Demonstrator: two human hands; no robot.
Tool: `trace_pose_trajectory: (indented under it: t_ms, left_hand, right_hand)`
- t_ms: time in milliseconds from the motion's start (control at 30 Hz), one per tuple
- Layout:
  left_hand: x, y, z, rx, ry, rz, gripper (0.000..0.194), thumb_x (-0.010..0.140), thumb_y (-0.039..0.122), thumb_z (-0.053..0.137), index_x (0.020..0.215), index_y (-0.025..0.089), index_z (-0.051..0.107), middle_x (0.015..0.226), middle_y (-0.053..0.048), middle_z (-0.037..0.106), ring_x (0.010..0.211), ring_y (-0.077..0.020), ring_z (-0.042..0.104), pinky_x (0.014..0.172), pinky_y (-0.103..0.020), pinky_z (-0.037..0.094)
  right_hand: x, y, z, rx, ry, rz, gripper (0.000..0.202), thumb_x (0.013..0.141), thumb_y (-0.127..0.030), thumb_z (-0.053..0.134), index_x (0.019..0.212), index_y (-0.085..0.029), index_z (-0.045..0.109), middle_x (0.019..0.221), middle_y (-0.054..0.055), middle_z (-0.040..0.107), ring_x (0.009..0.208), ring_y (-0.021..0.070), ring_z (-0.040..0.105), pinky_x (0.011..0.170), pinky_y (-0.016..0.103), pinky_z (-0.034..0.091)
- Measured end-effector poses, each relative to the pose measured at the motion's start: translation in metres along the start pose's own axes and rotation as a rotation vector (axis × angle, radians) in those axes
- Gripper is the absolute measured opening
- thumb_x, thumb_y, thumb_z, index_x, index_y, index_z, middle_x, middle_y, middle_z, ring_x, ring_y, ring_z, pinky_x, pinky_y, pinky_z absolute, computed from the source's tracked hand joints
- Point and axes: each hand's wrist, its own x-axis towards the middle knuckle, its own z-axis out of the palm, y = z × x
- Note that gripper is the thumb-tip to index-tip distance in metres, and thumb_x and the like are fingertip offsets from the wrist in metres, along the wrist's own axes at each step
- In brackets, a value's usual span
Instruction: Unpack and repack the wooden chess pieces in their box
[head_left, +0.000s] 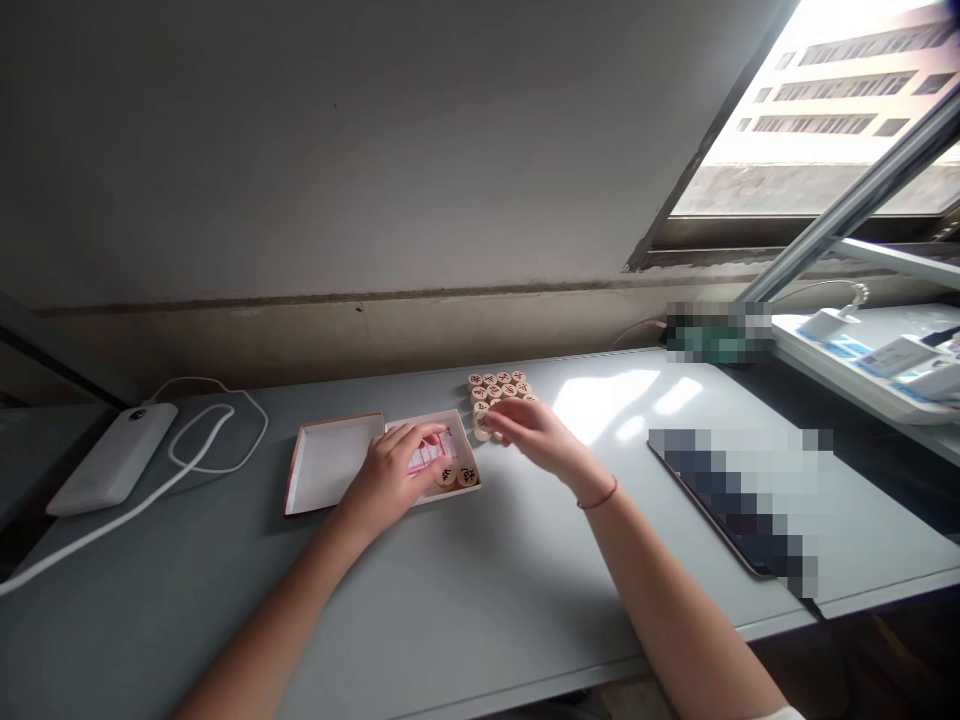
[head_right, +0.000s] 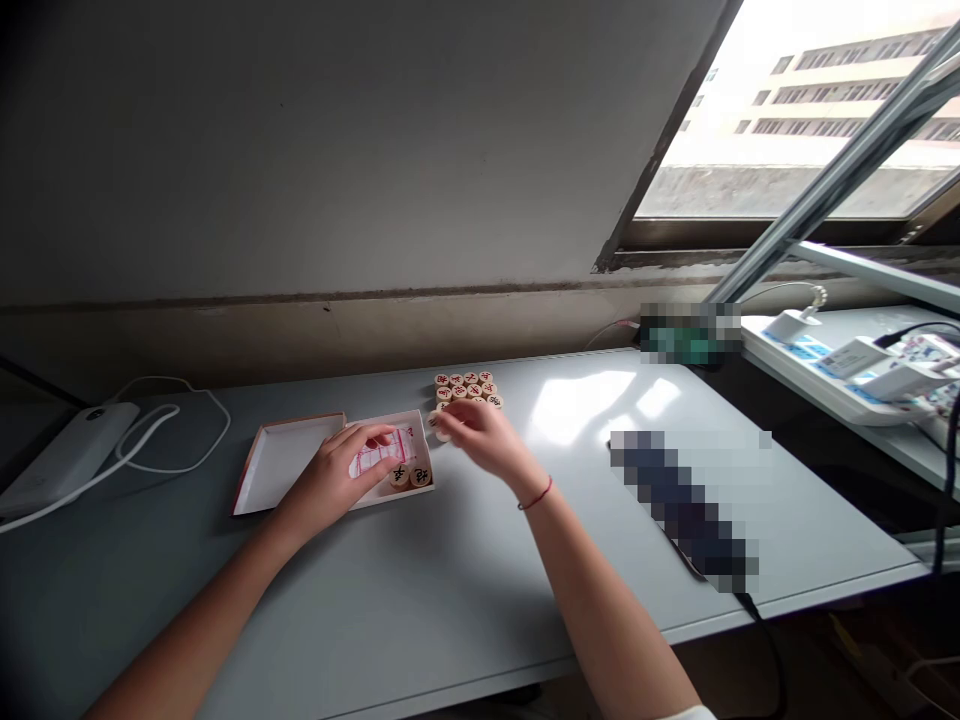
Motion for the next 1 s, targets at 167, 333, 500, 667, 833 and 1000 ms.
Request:
trace_pose_trajectory:
  t_ms: [167,333,500,667,833,1000]
  left_hand:
    - [0.0,-0.004,0.0,0.03,-0.038,-0.009,0.021,0.091,0.032,0.05,0.107,0.024,0.06,0.108,-0.003,0.067,0.103,-0.0205,0.06,0.09,-0.035,0.045]
    - [0.001,-0.006,0.002,0.045,-0.037,0.015,0.02,0.091,0.028,0.048,0.104,0.023,0.062,0.107,-0.003,0.068,0.103,-0.0206,0.06,0.091,-0.035,0.044]
    - [0.001,-0.006,0.002,0.058,-0.046,0.011,0.021,0.091,0.029,0.047,0.104,0.023,0.062,0.107,-0.004,0.068,0.102,-0.0205,0.061,0.09,-0.036,0.044]
    - [0.0,-0.009,0.004,0.088,-0.053,0.007,0.021,0.091,0.03,0.048,0.104,0.023,0.063,0.107,-0.004,0.068,0.101,-0.0202,0.061,0.09,-0.036,0.043]
    - [-0.001,-0.012,0.007,0.095,-0.077,0.003,0.021,0.091,0.031,0.047,0.102,0.023,0.063,0.106,-0.004,0.068,0.101,-0.0203,0.061,0.091,-0.036,0.043]
    - [-0.001,-0.013,0.008,0.099,-0.088,-0.002,0.021,0.091,0.032,0.047,0.102,0.023,0.063,0.106,-0.004,0.068,0.101,-0.0197,0.061,0.093,-0.036,0.043]
  right_hand:
    - [0.008,0.024,-0.025,-0.183,0.062,0.277,0.032,0.081,-0.044,0.051,0.067,-0.016,0.059,0.069,0.005,0.062,0.058,0.0124,0.052,0.05,0.023,0.036]
    - [0.011,0.031,-0.017,-0.305,0.061,0.325,0.032,0.082,-0.043,0.05,0.064,-0.018,0.055,0.067,0.003,0.063,0.057,0.0127,0.051,0.05,0.023,0.034]
    - [0.009,0.03,-0.017,-0.393,0.068,0.308,0.033,0.082,-0.045,0.049,0.061,-0.019,0.049,0.064,0.002,0.061,0.058,0.0126,0.05,0.05,0.023,0.033]
    - [0.006,0.027,-0.014,-0.449,0.007,0.288,0.024,0.077,-0.044,0.056,0.074,-0.02,0.055,0.068,0.001,0.062,0.059,0.0135,0.053,0.051,0.022,0.034]
    - [0.005,0.024,-0.002,-0.649,0.035,0.242,0.018,0.079,-0.037,0.057,0.074,-0.021,0.052,0.076,0.002,0.065,0.059,0.0134,0.052,0.052,0.024,0.032]
    - [0.006,0.024,0.002,-0.75,0.064,0.222,0.015,0.083,-0.035,0.052,0.077,-0.022,0.052,0.073,0.003,0.064,0.064,0.0166,0.056,0.053,0.024,0.031]
